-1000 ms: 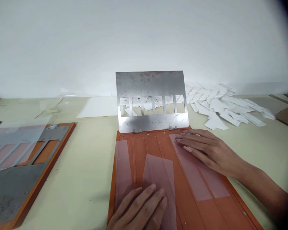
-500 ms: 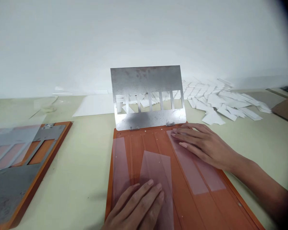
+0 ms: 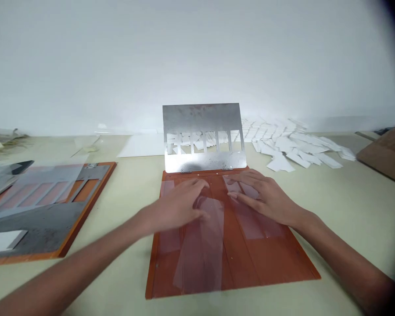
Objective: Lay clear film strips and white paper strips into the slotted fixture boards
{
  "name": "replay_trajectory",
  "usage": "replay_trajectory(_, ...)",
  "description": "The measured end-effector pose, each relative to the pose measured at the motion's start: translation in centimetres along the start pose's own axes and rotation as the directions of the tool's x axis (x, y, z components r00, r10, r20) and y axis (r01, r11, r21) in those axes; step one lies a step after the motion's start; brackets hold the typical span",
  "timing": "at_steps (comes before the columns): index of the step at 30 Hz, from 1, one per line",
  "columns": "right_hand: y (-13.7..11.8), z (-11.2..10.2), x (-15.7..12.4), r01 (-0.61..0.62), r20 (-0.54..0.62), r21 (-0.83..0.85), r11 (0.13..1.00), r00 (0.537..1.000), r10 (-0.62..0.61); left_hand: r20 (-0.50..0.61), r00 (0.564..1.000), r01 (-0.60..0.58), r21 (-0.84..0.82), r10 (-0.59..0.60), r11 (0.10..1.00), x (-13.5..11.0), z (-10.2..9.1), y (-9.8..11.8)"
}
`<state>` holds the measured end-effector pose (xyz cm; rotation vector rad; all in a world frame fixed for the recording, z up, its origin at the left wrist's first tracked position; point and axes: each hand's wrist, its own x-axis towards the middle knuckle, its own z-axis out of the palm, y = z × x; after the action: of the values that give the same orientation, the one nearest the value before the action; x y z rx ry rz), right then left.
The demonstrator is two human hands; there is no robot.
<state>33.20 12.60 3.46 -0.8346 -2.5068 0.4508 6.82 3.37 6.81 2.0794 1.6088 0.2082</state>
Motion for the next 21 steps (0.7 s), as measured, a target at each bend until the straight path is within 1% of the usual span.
replay_trajectory(3,-1.4,-0.4,-0.7,-0.128,0.062,0.067,0.989,0.990,0.124,0.121,0.992,0.032,0.048,-0.038,0.998,3.4,-1.5,-0.1)
replay_trajectory(5,-2.2,-0.7,-1.3,-0.170,0.084,0.131,0.977,0.984,0.160,0.225,0.974,0.025,0.053,-0.036,0.998,4.8,-2.0,-0.1)
replay_trajectory(8,-3.3,-0.6,-2.0,-0.224,0.101,0.274,0.935,0.974,0.204,0.344,0.939,-0.033,0.000,0.031,0.999,5.5,-2.4,0.4)
replay_trajectory(10,-3.8,-0.2,-2.2,-0.276,0.133,0.370,0.887,0.961,0.243,0.359,0.928,-0.083,-0.065,0.101,0.994,5.0,-2.6,0.9)
replay_trajectory(12,-4.3,0.2,-2.1,-0.321,0.177,0.452,0.832,0.947,0.270,0.308,0.939,-0.118,-0.130,0.153,0.985,4.0,-2.7,1.5)
replay_trajectory(15,-4.9,0.3,-1.7,-0.337,0.215,0.556,0.760,0.941,0.259,0.133,0.979,-0.127,-0.207,0.156,0.970,1.9,-3.0,2.5)
replay_trajectory(18,-5.9,-0.4,-1.6,-0.311,0.167,0.638,0.705,0.949,0.267,-0.025,0.994,-0.114,-0.279,0.111,0.953,-0.6,-3.2,3.7)
replay_trajectory(20,-7.0,-1.3,-2.2,-0.306,0.120,0.646,0.699,0.945,0.303,-0.086,0.993,-0.105,-0.323,0.081,0.941,-2.1,-3.2,4.6)
replay_trajectory(21,-7.6,-1.8,-2.9,-0.299,0.095,0.637,0.710,0.945,0.312,-0.107,0.992,-0.103,-0.345,0.070,0.933,-2.7,-3.2,5.1)
